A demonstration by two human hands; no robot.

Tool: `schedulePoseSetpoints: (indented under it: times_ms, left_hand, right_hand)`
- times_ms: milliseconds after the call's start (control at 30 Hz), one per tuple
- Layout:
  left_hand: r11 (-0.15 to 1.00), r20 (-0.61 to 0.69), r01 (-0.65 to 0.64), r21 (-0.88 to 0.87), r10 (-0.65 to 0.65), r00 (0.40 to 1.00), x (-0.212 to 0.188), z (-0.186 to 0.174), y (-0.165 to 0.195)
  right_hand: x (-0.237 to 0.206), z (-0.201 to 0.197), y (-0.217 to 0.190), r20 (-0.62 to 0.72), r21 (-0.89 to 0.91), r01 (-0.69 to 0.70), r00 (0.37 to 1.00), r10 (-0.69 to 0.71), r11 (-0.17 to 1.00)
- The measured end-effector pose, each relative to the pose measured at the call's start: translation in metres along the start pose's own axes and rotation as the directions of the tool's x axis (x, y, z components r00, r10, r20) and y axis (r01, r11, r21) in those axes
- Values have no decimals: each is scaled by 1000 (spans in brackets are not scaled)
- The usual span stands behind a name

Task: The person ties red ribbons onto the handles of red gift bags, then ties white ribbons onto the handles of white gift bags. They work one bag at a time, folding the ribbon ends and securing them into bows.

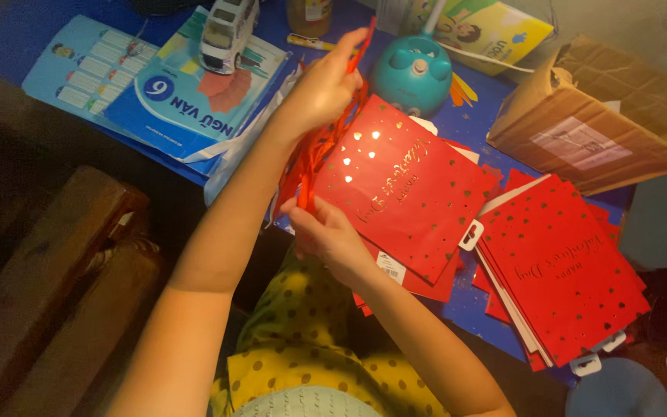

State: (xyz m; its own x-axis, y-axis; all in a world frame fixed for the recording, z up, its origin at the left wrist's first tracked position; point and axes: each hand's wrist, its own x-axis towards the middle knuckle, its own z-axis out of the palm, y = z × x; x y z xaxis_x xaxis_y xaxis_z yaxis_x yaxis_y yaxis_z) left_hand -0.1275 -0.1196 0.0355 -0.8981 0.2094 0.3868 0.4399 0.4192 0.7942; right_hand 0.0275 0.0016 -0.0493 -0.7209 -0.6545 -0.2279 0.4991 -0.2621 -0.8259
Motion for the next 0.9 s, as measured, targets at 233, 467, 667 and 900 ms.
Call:
schedulePoseSetpoints:
  times_ms: [233, 467, 667, 900]
  left_hand:
    - [954, 248, 182, 240, -241, 938, 23, -5, -19]
    - [962, 236, 111, 248, -171, 957, 16, -2, -30]
    - [962, 280, 143, 234, -208, 937, -11, 16, -18]
    - [954, 194, -55, 295, -3, 981, -38, 27, -24]
  right_hand:
    - [44, 4, 0, -122, 258, 42, 992, -11, 965]
    - [6, 5, -18, -34, 217, 30, 999, -23, 976]
    - [-60, -33, -55, -119, -449, 228, 943, -310, 864]
    - [-134, -119, -66, -437, -859, -82, 634, -638, 506]
